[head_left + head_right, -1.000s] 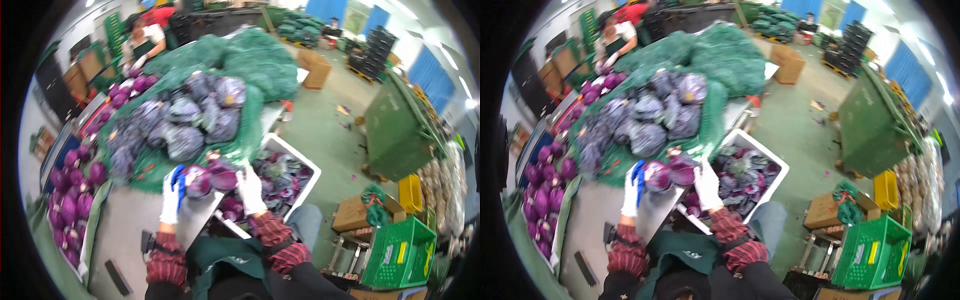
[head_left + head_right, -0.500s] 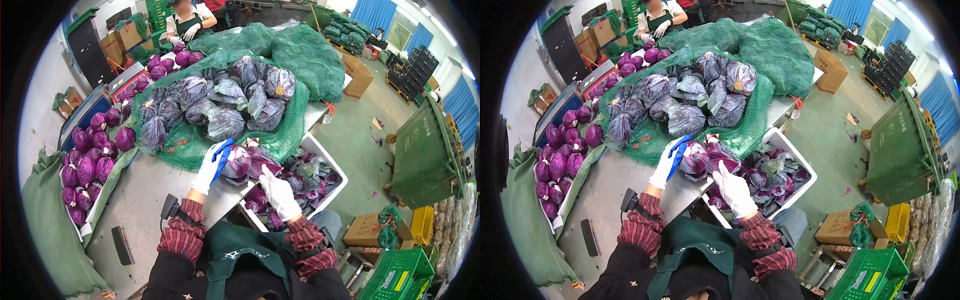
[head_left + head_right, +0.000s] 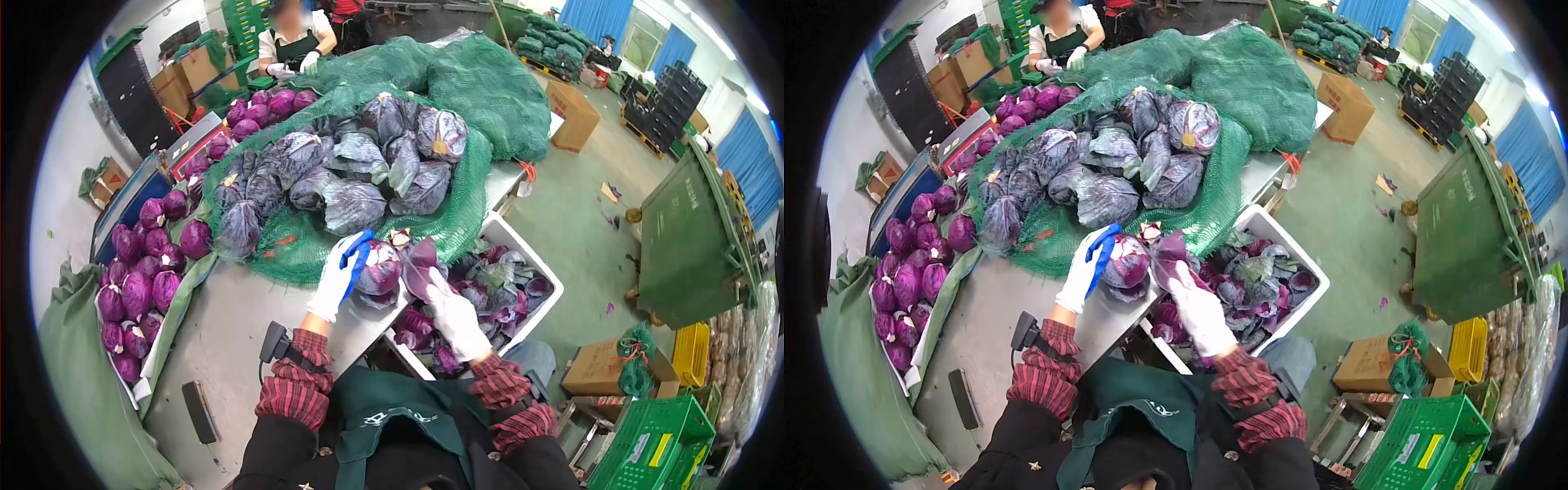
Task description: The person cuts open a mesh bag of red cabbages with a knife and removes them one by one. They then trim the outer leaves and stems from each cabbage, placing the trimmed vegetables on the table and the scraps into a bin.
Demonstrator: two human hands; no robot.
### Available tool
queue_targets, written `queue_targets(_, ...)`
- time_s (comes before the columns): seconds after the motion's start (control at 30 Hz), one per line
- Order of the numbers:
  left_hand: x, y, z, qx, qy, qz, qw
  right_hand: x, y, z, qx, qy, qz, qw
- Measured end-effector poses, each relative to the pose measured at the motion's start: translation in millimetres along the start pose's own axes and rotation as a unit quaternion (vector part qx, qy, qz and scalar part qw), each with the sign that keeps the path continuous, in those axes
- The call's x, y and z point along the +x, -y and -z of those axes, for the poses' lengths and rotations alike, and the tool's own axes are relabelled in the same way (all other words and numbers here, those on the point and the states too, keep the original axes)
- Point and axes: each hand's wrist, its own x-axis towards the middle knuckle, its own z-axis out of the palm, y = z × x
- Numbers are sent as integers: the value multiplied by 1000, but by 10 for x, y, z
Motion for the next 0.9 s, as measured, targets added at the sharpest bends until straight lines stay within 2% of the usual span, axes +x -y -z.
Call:
queue_targets(0.03,-13,-70,-47,69,-7,-43,997,115,339,119,29,31,-73,996)
queue_targets(0.1,-36,-208,-136,144,-15,-57,988,295,613,93,40,38,-63,997)
queue_targets(0.13,-59,-178,-182,145,-23,-58,988,332,569,-29,42,35,-65,996)
queue_targets(0.2,-91,-142,-216,127,-45,-61,989,420,451,-270,-82,-87,91,989)
queue_targets(0.3,-112,-139,-235,172,-63,-95,978,461,436,-334,-96,-103,83,987)
queue_targets(0.33,-142,-135,-256,171,-61,-94,979,547,505,-166,-45,-23,-30,998)
queue_targets(0.37,-183,-131,-284,140,-64,-101,983,586,134,-444,-105,-116,8,988)
queue_targets(0.4,-232,-127,-305,109,-66,-109,986,619,-68,-510,-99,-89,16,991)
queue_targets(0.43,-316,-145,-310,79,-62,-81,992,692,-40,-373,-91,-64,22,994)
queue_targets(0.47,-332,-153,-267,88,-35,-89,992,743,-16,-226,74,90,-179,977)
queue_targets(0.5,-350,-181,-217,96,-12,-95,991,605,-274,-373,143,15,-98,985)
queue_targets(0.53,-366,-175,-183,88,-30,-93,991,625,-265,-250,251,-25,-228,940)
queue_targets(0.57,-375,-164,-143,81,-50,-92,991,656,-256,-126,351,-65,-349,866)
queue_targets(0.6,-376,-140,-78,94,-54,-83,991,593,-472,-157,130,-63,-278,949)
queue_targets(0.63,-379,-114,-52,80,-62,-88,991,538,-556,-143,-98,-61,-191,975)
queue_targets(0.67,-376,-86,-49,96,-68,-91,989,476,-618,-167,-227,-27,-170,958)
queue_targets(0.7,-382,-98,-65,112,-72,-92,987,466,-361,-52,-126,-97,-195,968)
queue_targets(0.77,-390,-190,-115,142,-74,-81,984,414,111,62,-196,-88,-95,972)
queue_targets(0.83,-366,-226,-204,169,-78,-76,979,329,459,-30,-116,-29,-11,993)
queue_targets(0.9,-391,-211,-255,210,-85,-82,970,277,634,-244,38,13,-61,997)
